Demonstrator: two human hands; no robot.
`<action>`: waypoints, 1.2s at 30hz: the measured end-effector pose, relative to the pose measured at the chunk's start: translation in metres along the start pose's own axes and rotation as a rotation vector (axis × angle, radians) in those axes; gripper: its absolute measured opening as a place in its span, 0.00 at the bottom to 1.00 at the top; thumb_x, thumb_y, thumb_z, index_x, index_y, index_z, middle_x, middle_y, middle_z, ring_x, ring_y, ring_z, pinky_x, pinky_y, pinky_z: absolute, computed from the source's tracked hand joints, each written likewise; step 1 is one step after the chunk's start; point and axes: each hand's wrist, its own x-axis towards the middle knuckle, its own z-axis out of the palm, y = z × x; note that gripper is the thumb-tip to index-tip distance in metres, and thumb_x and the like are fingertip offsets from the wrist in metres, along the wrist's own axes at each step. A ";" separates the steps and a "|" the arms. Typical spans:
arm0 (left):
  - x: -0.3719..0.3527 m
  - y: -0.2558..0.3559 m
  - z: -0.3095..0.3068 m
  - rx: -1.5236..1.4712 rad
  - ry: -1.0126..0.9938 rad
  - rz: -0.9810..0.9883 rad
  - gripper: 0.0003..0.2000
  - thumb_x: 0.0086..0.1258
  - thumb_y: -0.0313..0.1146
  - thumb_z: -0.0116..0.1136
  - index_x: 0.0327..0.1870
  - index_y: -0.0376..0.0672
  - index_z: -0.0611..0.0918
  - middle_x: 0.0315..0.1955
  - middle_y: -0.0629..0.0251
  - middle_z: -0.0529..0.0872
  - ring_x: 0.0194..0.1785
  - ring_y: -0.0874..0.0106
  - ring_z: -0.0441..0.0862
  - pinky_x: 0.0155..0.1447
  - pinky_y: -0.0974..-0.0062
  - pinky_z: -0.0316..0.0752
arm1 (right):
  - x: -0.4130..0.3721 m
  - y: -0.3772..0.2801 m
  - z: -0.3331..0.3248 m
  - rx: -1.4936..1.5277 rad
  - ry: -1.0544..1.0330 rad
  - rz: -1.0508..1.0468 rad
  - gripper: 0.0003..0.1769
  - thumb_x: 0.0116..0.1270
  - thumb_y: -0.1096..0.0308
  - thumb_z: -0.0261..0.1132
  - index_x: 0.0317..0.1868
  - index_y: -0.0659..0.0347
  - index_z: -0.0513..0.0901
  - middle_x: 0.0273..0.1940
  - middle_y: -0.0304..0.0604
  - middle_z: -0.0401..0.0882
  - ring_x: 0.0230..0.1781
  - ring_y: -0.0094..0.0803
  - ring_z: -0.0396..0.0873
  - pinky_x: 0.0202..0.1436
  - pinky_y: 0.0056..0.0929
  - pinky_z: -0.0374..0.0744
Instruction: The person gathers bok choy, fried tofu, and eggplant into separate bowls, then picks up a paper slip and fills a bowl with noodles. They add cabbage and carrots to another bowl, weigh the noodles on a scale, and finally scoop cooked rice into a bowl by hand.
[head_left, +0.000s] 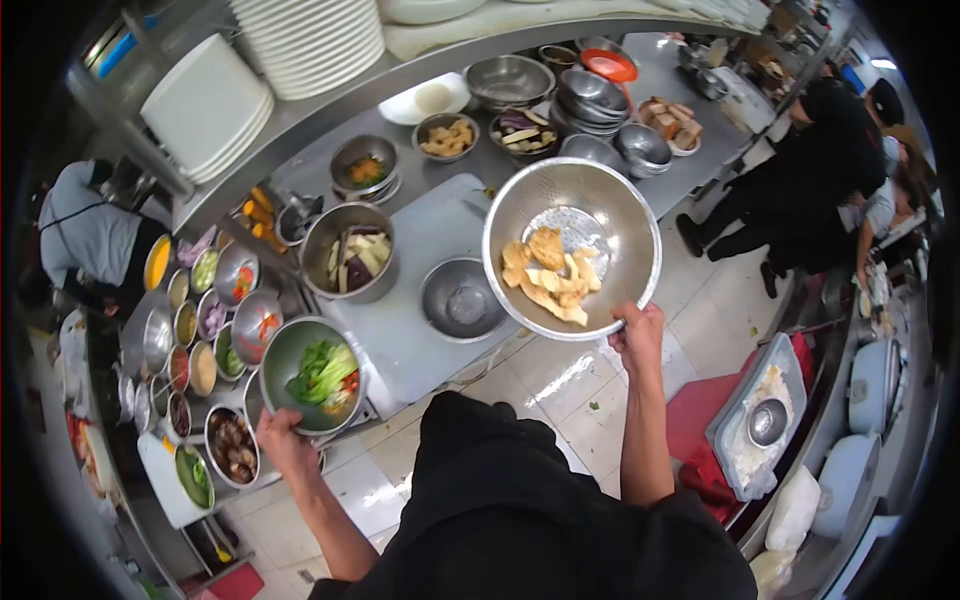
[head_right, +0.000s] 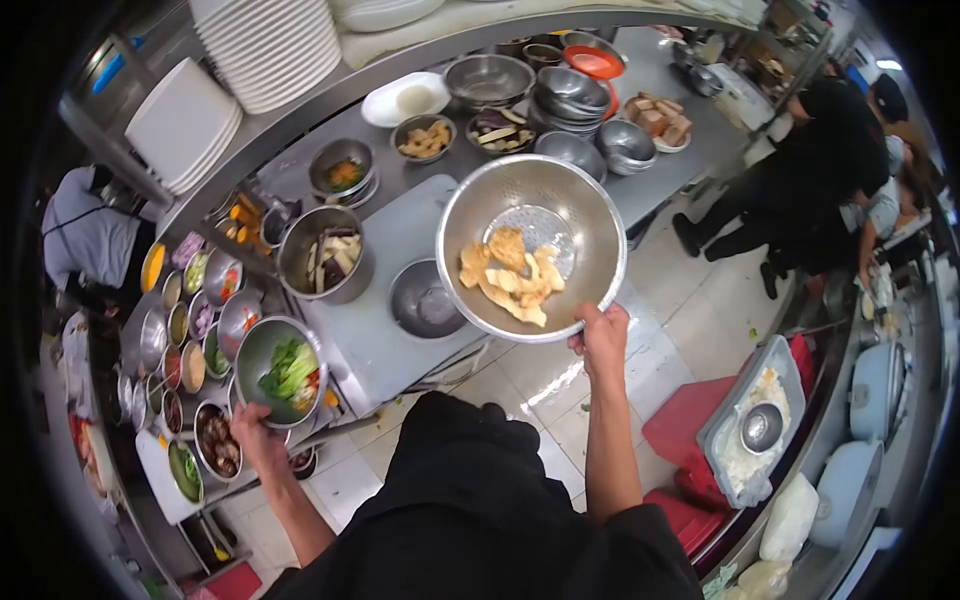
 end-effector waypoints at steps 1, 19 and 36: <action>0.003 -0.003 -0.007 -0.008 0.018 0.007 0.14 0.43 0.19 0.47 0.34 0.32 0.76 0.28 0.63 0.81 0.31 0.73 0.77 0.37 0.75 0.75 | 0.009 -0.003 0.001 -0.017 0.021 -0.001 0.05 0.51 0.76 0.57 0.28 0.71 0.75 0.15 0.43 0.73 0.06 0.25 0.67 0.07 0.21 0.61; -0.010 -0.012 0.029 -0.001 0.161 0.035 0.07 0.49 0.21 0.45 0.28 0.41 0.74 0.19 0.71 0.75 0.13 0.81 0.68 0.11 0.84 0.59 | 0.133 -0.072 -0.071 -0.167 0.398 -0.369 0.05 0.52 0.74 0.57 0.25 0.69 0.73 0.14 0.43 0.72 0.05 0.24 0.67 0.06 0.21 0.62; -0.073 -0.019 0.079 -0.036 0.283 0.091 0.10 0.46 0.21 0.46 0.32 0.36 0.75 0.19 0.68 0.76 0.11 0.79 0.67 0.10 0.83 0.59 | 0.272 -0.069 -0.003 -0.760 0.321 -1.270 0.08 0.55 0.73 0.58 0.24 0.64 0.67 0.20 0.56 0.73 0.22 0.56 0.73 0.24 0.46 0.70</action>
